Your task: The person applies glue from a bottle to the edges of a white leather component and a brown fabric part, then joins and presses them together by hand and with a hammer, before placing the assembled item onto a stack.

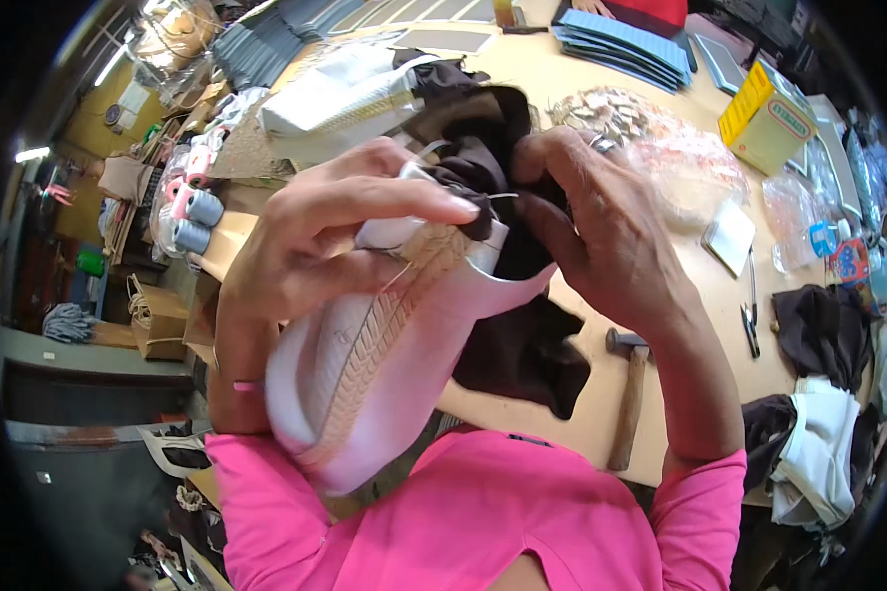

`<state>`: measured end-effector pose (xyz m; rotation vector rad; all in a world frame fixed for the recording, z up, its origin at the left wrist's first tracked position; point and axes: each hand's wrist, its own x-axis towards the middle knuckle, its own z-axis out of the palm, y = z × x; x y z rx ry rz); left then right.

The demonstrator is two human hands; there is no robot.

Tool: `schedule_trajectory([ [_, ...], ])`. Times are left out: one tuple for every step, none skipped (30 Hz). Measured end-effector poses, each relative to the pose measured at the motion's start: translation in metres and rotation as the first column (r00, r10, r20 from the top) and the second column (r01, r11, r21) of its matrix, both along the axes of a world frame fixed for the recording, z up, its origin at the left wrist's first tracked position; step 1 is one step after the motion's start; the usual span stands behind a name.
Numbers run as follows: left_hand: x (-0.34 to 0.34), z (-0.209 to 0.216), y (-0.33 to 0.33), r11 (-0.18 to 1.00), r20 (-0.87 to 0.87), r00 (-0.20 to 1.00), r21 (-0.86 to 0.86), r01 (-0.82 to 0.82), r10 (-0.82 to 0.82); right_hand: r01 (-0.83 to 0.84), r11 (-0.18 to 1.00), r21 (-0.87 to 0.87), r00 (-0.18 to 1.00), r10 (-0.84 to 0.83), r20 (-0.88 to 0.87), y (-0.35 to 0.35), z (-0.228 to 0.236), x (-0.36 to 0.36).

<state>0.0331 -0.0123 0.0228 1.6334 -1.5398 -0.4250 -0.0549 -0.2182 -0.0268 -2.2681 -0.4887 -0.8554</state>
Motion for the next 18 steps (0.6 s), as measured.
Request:
schedule_trajectory([
  [-0.002, -0.003, -0.01, 0.998, -0.068, 0.998, 0.063, 0.0, 0.004, 0.014, 1.0, 0.019, 0.998, -0.013, -0.06, -0.002, -0.011, -0.001],
  [-0.002, -0.008, -0.017, 0.992, -0.134, 0.991, 0.126, 0.007, 0.01, 0.032, 0.999, 0.039, 0.992, -0.027, -0.12, -0.004, -0.024, -0.002],
  [-0.001, -0.019, -0.024, 0.988, -0.204, 0.979, 0.151, 0.018, 0.013, 0.064, 0.996, 0.057, 0.982, -0.053, -0.179, -0.009, -0.036, -0.005],
  [0.003, -0.035, -0.024, 0.984, -0.272, 0.962, 0.18, 0.019, 0.031, 0.037, 0.998, 0.06, 0.976, -0.023, -0.215, -0.014, -0.049, -0.005],
  [0.005, -0.045, -0.024, 0.978, -0.338, 0.94, 0.209, 0.023, 0.05, 0.107, 0.982, 0.157, 0.965, -0.065, -0.252, -0.018, -0.062, -0.011],
  [0.004, -0.05, -0.027, 0.963, -0.378, 0.921, 0.269, 0.01, 0.096, 0.188, 0.953, 0.238, 0.947, -0.113, -0.3, -0.026, -0.074, -0.02],
  [0.002, -0.056, -0.029, 0.959, -0.407, 0.906, 0.282, 0.001, 0.118, 0.257, 0.914, 0.314, 0.929, -0.145, -0.34, -0.034, -0.087, -0.028],
  [0.0, -0.063, -0.031, 0.955, -0.435, 0.889, 0.295, -0.01, 0.144, 0.401, 0.9, 0.172, 0.872, -0.317, -0.374, -0.047, -0.102, -0.042],
  [-0.001, -0.065, -0.032, 0.948, -0.451, 0.874, 0.317, -0.03, 0.179, 0.521, 0.853, 0.035, 0.797, -0.472, -0.377, -0.061, -0.115, -0.061],
  [0.003, -0.063, -0.035, 0.937, -0.425, 0.889, 0.349, -0.012, 0.17, 0.608, 0.777, -0.162, 0.676, -0.614, -0.406, -0.072, -0.127, -0.08],
  [0.006, -0.066, -0.037, 0.941, -0.422, 0.892, 0.339, -0.01, 0.161, 0.657, 0.664, -0.355, 0.536, -0.744, -0.399, -0.079, -0.137, -0.1],
  [0.008, -0.072, -0.04, 0.945, -0.42, 0.895, 0.326, -0.006, 0.151, 0.684, 0.55, -0.479, 0.43, -0.834, -0.344, -0.082, -0.149, -0.118],
  [0.008, -0.076, -0.042, 0.949, -0.417, 0.897, 0.317, -0.005, 0.144, 0.689, 0.424, -0.588, 0.323, -0.906, -0.275, -0.085, -0.162, -0.133],
  [0.007, -0.075, -0.046, 0.919, -0.391, 0.9, 0.392, -0.026, 0.193, 0.699, 0.44, -0.564, 0.283, -0.894, -0.347, -0.092, -0.177, -0.144],
  [0.008, -0.081, -0.049, 0.917, -0.357, 0.915, 0.397, -0.033, 0.187, 0.711, 0.447, -0.543, 0.238, -0.879, -0.413, -0.098, -0.192, -0.154],
  [0.009, -0.086, -0.048, 0.914, -0.319, 0.928, 0.403, -0.051, 0.192, 0.722, 0.461, -0.517, 0.204, -0.854, -0.478, -0.104, -0.204, -0.158],
  [0.01, -0.09, -0.048, 0.91, -0.281, 0.94, 0.409, -0.067, 0.195, 0.753, 0.509, -0.418, 0.263, -0.814, -0.518, -0.11, -0.211, -0.16],
  [0.01, -0.091, -0.048, 0.903, -0.361, 0.905, 0.427, -0.054, 0.224, 0.774, 0.549, -0.315, 0.322, -0.771, -0.55, -0.114, -0.215, -0.16],
])
